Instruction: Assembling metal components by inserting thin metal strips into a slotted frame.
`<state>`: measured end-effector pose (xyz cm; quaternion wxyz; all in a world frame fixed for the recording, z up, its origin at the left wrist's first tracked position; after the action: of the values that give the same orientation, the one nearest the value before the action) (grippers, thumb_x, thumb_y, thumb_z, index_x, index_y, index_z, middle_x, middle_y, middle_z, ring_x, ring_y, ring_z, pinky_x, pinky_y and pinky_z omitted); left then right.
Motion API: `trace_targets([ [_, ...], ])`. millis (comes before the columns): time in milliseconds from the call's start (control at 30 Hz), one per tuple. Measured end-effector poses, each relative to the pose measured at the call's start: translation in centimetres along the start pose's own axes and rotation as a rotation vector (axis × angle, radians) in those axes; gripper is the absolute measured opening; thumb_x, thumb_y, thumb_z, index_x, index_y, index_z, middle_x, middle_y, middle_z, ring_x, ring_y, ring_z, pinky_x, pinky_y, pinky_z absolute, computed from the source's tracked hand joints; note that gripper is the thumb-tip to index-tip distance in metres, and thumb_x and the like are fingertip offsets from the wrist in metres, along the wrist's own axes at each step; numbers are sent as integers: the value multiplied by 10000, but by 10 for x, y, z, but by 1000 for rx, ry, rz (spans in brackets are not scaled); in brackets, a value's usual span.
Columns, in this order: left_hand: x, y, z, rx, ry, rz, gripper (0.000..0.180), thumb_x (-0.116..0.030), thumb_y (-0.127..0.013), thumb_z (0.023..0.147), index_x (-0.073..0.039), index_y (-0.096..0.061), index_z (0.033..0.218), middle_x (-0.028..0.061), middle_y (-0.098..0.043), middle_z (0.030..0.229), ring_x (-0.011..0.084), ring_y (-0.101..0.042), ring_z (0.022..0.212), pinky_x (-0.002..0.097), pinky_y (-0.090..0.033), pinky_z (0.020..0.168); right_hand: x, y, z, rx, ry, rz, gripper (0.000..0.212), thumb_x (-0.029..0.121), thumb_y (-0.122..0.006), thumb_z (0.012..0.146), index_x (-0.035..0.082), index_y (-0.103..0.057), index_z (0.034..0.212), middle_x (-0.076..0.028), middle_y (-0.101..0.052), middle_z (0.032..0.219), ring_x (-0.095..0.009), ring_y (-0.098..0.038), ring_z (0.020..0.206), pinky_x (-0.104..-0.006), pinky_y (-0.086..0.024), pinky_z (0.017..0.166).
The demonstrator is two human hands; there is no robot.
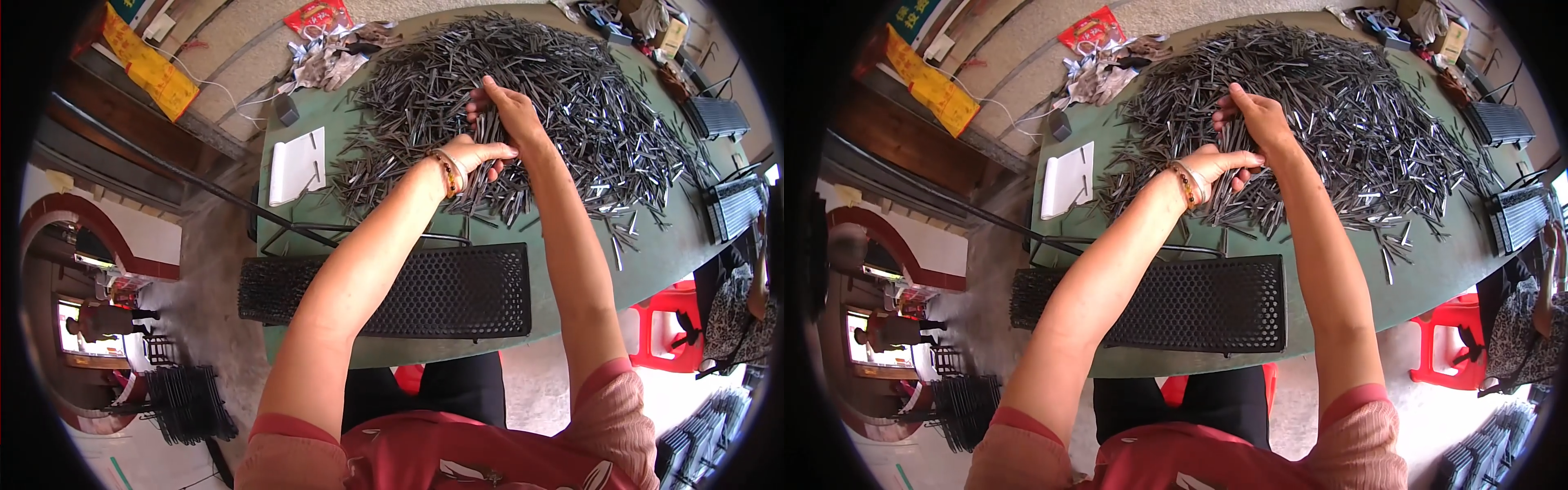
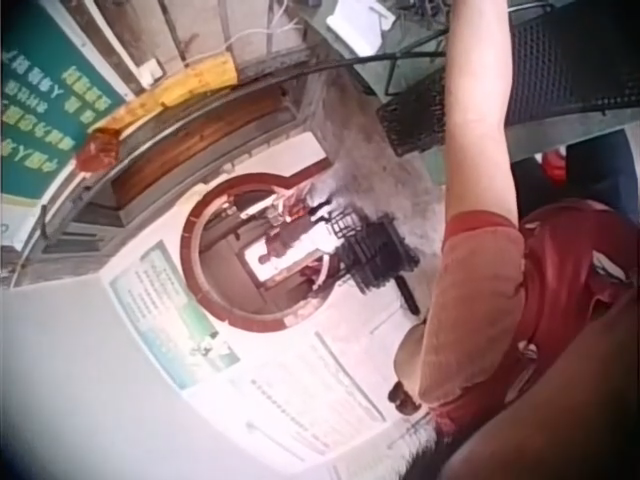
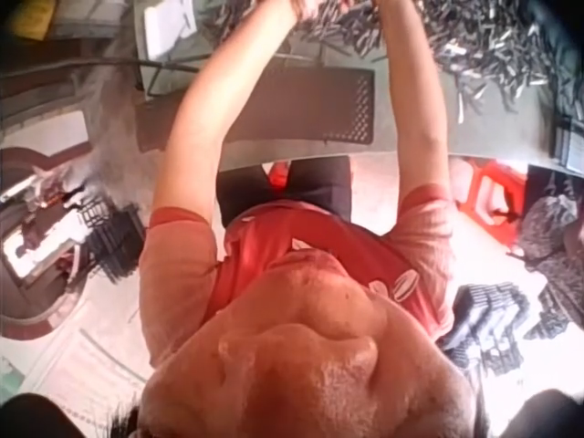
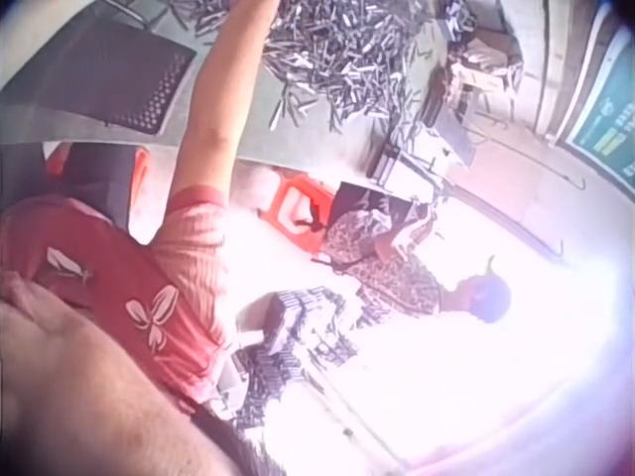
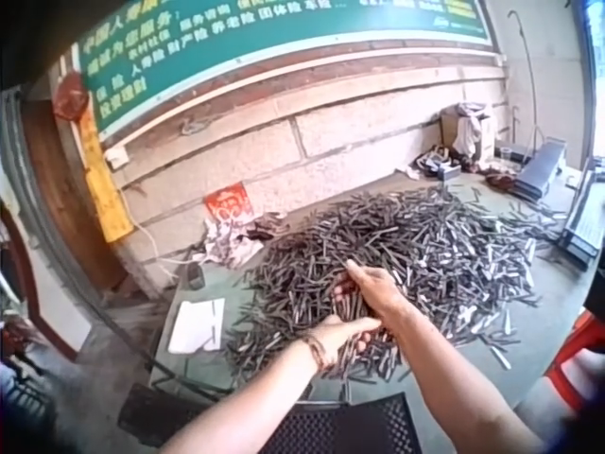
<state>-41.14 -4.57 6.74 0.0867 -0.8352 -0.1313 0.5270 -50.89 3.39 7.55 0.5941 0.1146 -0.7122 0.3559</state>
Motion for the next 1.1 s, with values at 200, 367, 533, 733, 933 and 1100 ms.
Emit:
trace_targets([
  [200, 3, 3, -2, 1, 23, 197, 154, -174, -701, 772, -46, -637, 829, 32, -616, 752, 84, -534, 611, 197, -436, 516, -8, 2, 10, 60, -126, 98, 382, 334, -567, 912, -45, -587, 955, -106, -613, 786, -172, -592, 675, -285, -521, 587],
  [367, 3, 0, -2, 0, 0, 181, 150, -185, -671, 782, -47, -623, 817, 42, -607, 729, 102, -536, 590, 220, -442, 506, -7, -2, 9, 71, -140, -9, 377, 338, -565, 912, -36, -595, 950, -99, -613, 786, -171, -588, 678, -293, -521, 600],
  [533, 10, 6, 6, -79, -46, 72, 138, -182, -648, 801, -57, -594, 821, 21, -577, 701, 104, -538, 597, 234, -443, 503, 0, -9, 12, 162, -180, 2, 491, 438, -508, 919, -24, -593, 1063, -110, -648, 857, -196, -616, 754, -334, -519, 688],
  [733, -8, 7, 12, -194, -502, -61, 94, -133, -650, 816, -51, -606, 824, 24, -592, 711, 113, -553, 581, 242, -463, 503, -18, 21, 12, 55, -87, 246, 718, 591, -317, 922, 3, -423, 1321, -153, -483, 1286, -267, -470, 1150, -389, -379, 963],
  [933, -27, -5, 12, -406, -851, -61, 108, -91, -673, 794, -34, -586, 819, 30, -616, 707, 104, -580, 597, 231, -473, 543, -51, -26, -37, -209, -362, 1004, 495, 452, -408, 939, 26, -533, 1157, -114, -541, 1188, -252, -487, 1114, -414, -346, 1010],
  [1100, -4, -1, 23, -552, -865, 35, 130, -85, -709, 763, -21, -621, 834, 30, -639, 755, 91, -597, 666, 231, -487, 619, -67, -29, -13, -72, -198, 996, 298, 303, -389, 964, 69, -554, 1048, -126, -608, 1056, -273, -566, 964, -440, -433, 919],
])
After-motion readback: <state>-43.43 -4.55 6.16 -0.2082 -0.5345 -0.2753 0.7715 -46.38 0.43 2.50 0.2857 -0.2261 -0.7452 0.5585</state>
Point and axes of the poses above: each hand's wrist, its own z-axis towards the middle knuckle, its own y-axis out of the back of the hand, x = y × z, the point moved 1 cm from there along z, towards the middle knuckle
